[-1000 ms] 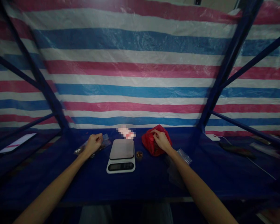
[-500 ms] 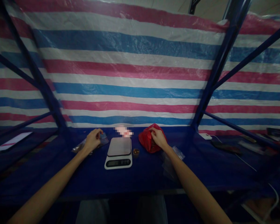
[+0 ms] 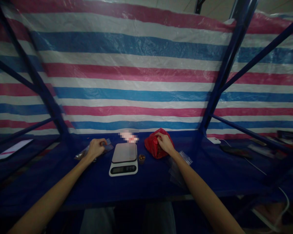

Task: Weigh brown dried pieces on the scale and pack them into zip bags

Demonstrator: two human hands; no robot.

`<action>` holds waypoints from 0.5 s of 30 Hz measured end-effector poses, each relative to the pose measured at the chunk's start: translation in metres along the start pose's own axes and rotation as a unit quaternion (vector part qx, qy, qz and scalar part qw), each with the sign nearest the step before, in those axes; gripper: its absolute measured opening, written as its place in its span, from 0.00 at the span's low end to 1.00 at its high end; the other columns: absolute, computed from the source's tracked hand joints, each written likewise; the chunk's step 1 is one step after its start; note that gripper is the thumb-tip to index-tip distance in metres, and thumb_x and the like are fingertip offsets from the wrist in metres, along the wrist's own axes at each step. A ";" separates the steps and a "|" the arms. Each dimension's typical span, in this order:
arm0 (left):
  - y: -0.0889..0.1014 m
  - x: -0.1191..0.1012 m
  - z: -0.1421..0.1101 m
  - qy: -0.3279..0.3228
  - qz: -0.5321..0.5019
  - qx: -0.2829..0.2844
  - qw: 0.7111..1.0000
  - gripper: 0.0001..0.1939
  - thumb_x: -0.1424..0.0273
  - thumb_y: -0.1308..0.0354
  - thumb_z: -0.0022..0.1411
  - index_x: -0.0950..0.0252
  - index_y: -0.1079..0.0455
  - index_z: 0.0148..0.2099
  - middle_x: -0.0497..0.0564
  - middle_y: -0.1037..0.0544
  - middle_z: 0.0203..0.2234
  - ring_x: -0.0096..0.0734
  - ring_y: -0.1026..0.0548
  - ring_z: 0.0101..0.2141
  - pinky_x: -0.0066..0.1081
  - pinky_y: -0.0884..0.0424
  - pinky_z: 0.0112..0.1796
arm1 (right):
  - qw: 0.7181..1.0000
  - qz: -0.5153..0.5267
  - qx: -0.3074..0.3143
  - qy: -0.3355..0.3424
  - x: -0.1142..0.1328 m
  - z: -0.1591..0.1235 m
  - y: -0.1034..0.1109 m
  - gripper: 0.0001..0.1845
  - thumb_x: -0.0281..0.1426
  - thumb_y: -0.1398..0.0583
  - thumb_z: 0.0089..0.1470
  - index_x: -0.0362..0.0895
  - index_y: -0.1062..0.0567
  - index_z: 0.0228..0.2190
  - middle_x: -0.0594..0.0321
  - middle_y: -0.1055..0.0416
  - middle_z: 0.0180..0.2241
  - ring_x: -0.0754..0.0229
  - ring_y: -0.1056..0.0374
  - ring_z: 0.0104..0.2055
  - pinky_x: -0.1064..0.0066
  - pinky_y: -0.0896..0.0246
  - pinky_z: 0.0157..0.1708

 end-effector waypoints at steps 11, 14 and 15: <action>0.022 0.023 0.003 0.012 -0.036 -0.083 0.996 0.09 0.75 0.51 0.39 0.62 0.31 0.23 0.43 0.42 0.13 0.30 0.40 0.19 0.30 0.48 0.27 | 0.999 0.016 -0.033 -0.007 0.014 0.005 0.024 0.19 0.29 0.46 0.53 0.42 0.18 0.39 0.61 0.25 0.25 0.58 0.35 0.24 0.68 0.41 0.31; 0.025 0.022 0.002 -0.001 -0.049 -0.083 0.995 0.10 0.74 0.51 0.41 0.62 0.30 0.26 0.44 0.37 0.15 0.31 0.36 0.21 0.30 0.44 0.28 | 0.994 0.016 -0.100 -0.038 0.017 0.005 0.071 0.22 0.32 0.50 0.58 0.40 0.19 0.44 0.68 0.38 0.17 0.61 0.47 0.18 0.69 0.51 0.23; 0.025 0.020 0.002 -0.009 -0.053 -0.077 0.996 0.09 0.73 0.51 0.43 0.62 0.29 0.26 0.45 0.34 0.17 0.32 0.35 0.22 0.31 0.42 0.29 | 0.991 0.018 -0.125 -0.049 0.020 0.001 0.090 0.23 0.33 0.50 0.60 0.39 0.20 0.45 0.70 0.43 0.15 0.61 0.51 0.17 0.69 0.55 0.22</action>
Point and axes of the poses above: each hand's wrist, its own z-axis towards the middle knuckle, its own y-axis out of the back of the hand, x = y × z, the point moved 9 cm from there along z, towards the middle knuckle
